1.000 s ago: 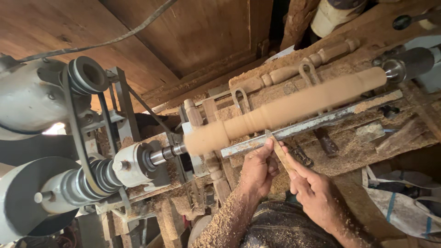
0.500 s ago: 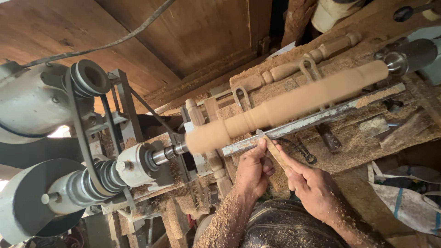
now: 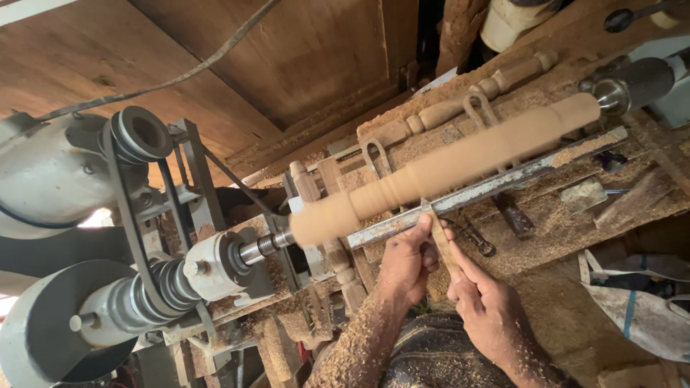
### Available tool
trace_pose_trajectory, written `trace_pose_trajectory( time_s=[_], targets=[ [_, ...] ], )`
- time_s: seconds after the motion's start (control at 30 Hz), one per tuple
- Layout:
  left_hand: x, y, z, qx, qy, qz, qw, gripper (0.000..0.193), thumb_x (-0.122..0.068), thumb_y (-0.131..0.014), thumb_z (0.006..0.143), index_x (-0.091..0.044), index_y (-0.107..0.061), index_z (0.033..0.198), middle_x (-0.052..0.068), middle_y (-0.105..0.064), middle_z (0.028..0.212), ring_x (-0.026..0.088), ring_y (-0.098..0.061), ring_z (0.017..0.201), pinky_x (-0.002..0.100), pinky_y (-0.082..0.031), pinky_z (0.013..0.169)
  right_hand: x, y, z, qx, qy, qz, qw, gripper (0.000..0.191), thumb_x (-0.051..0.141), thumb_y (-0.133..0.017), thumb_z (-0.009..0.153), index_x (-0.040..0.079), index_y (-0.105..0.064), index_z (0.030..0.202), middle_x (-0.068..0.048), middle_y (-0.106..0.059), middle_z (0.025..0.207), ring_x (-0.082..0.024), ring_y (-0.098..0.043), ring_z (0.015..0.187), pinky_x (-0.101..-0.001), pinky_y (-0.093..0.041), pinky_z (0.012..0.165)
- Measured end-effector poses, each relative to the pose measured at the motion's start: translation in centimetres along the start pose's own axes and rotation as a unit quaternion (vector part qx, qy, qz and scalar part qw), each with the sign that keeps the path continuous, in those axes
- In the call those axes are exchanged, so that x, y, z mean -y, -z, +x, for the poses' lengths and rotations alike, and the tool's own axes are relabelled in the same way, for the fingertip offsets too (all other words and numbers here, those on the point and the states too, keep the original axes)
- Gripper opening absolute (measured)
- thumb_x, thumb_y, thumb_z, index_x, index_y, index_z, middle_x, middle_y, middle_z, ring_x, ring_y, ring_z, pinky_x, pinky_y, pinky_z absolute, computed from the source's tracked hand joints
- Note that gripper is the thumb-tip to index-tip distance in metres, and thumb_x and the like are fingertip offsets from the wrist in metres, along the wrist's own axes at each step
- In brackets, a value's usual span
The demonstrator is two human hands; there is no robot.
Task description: The person shapes a rotating wooden blank on a lathe using a chisel, creating a tapered profile with decorative grooves. The person then stops the lathe and marks the wood with a pen.
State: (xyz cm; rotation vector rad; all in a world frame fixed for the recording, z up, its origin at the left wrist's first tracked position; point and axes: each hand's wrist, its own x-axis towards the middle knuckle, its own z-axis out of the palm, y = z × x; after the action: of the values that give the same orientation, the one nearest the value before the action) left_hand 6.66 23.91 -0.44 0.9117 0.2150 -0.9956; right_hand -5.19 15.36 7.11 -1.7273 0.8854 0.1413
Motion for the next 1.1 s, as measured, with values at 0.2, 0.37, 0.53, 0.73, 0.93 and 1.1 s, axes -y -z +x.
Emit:
trace_pose_trajectory(
  time_s=[0.2,0.37,0.53,0.73,0.93,1.1],
  targets=[
    [-0.1,-0.2,0.1,-0.026,0.013,-0.016,0.999,0.034,-0.036,-0.058,0.105,-0.003,-0.07,0.103,0.003,-0.073,0.084,0.008,-0.038,0.049,0.026,-0.031,0.048,-0.1,0.5,0.5,0.012,0.046,-0.025,0.999,0.061,0.014,-0.05,0.097,0.032,-0.045,0.155,-0.008,-0.056,0.063,-0.013,-0.051,0.056,-0.0294,-0.05,0.054],
    [-0.6,-0.1,-0.5,-0.023,0.012,-0.045,0.999,0.036,-0.035,-0.059,0.105,-0.002,-0.071,0.105,0.004,-0.073,0.084,0.006,-0.037,0.048,0.025,-0.031,0.046,0.6,1.1,1.1,0.036,0.039,-0.077,0.996,0.067,0.015,-0.054,0.096,0.036,-0.044,0.159,-0.005,-0.06,0.064,-0.013,-0.056,0.057,-0.0293,-0.053,0.057],
    [-1.1,0.1,-1.0,-0.054,0.025,-0.054,0.997,0.036,-0.036,-0.06,0.103,-0.001,-0.071,0.106,0.004,-0.075,0.086,0.007,-0.037,0.047,0.025,-0.031,0.047,1.3,1.4,1.3,0.065,0.043,-0.061,0.995,0.065,0.017,-0.054,0.096,0.038,-0.045,0.157,-0.005,-0.059,0.065,-0.012,-0.055,0.057,-0.0296,-0.053,0.056],
    [-1.0,0.7,-1.1,-0.053,0.014,-0.071,0.996,0.038,-0.036,-0.061,0.103,0.0,-0.071,0.107,0.004,-0.073,0.086,0.008,-0.038,0.048,0.027,-0.033,0.048,1.4,1.4,1.7,0.085,0.017,-0.102,0.991,0.06,0.028,-0.056,0.1,0.041,-0.045,0.157,-0.005,-0.057,0.061,-0.013,-0.051,0.053,-0.0309,-0.051,0.053],
    [-1.1,0.9,-1.4,-0.06,0.01,-0.069,0.996,0.037,-0.036,-0.061,0.104,0.0,-0.071,0.107,0.005,-0.073,0.086,0.008,-0.039,0.05,0.027,-0.034,0.05,1.0,1.4,2.1,0.081,0.019,-0.129,0.988,0.059,0.029,-0.055,0.1,0.042,-0.045,0.157,-0.004,-0.062,0.061,-0.014,-0.056,0.052,-0.0319,-0.052,0.053],
    [-1.1,0.5,-1.2,-0.055,0.012,-0.06,0.997,0.036,-0.035,-0.06,0.103,-0.001,-0.072,0.105,0.005,-0.074,0.086,0.008,-0.039,0.05,0.026,-0.033,0.05,0.2,0.6,1.5,0.057,0.081,-0.066,0.993,0.06,0.02,-0.054,0.097,0.034,-0.047,0.155,-0.004,-0.069,0.067,-0.01,-0.065,0.055,-0.0291,-0.057,0.055]
  ],
)
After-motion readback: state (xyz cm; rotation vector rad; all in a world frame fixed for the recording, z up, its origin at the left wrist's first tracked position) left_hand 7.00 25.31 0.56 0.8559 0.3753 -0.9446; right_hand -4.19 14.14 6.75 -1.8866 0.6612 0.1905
